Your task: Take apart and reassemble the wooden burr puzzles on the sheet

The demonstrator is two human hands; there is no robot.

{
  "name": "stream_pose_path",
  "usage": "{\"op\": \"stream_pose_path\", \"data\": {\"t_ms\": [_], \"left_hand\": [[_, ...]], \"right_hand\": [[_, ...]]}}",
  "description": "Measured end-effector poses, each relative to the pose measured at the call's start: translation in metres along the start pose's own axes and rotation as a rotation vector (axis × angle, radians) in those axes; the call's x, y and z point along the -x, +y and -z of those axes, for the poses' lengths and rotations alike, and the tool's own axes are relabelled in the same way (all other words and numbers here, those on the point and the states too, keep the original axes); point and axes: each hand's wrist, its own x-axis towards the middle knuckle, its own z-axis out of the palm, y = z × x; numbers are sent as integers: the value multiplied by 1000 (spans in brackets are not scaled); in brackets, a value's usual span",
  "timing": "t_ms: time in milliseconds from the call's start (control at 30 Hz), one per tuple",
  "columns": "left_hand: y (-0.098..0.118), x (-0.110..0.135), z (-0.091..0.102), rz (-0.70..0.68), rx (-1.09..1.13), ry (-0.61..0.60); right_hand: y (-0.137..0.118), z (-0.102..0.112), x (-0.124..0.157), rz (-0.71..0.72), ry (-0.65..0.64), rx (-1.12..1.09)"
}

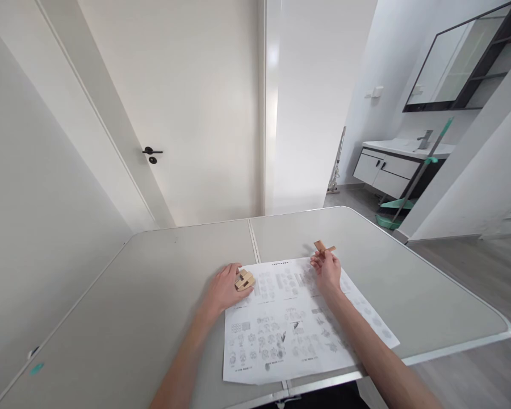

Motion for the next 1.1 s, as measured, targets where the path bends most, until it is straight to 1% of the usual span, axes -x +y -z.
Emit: {"op": "stream_pose_path", "data": {"t_ms": [100,200,267,300,367,400,500,567,633,700,767,833,900,1000,1100], "left_hand": [[10,1,-2,28,78,-61],[13,3,1,20,234,-161],[11,4,4,-19,324,-242],[9,4,6,-39,349,-274],[5,4,8,-66,358,-306],[2,3,9,-73,346,-309],[-3,2,8,-76,285,-292],[-4,2,7,-82,255,-284],[-3,1,5,-103,252,-280],[-3,1,4,-124,274,-280],[-3,-1,5,-124,324,-286],[-2,-3,7,-104,392,-283],[0,-4,10,-83,488,-238],[8,-6,11,-48,688,-165],[18,-5,5,-11,893,-189]], "right_hand": [[-3,-1,4,-4,24,24],[-5,-5,13,1,35,59],[-7,-11,22,42,-2,124],[-8,-14,27,79,-50,175],[-11,-21,40,158,-192,266],[-12,-25,46,183,-304,330],[-15,-32,66,247,-754,585],[-14,-33,77,317,-1004,739],[-10,-33,85,376,-1180,851],[-4,-31,88,426,-1265,909],[1,-30,88,464,-1276,917],[2,-30,86,458,-1240,896],[0,-31,84,405,-1161,861],[-6,-33,82,297,-1039,779],[-12,-35,81,165,-975,643]]}}
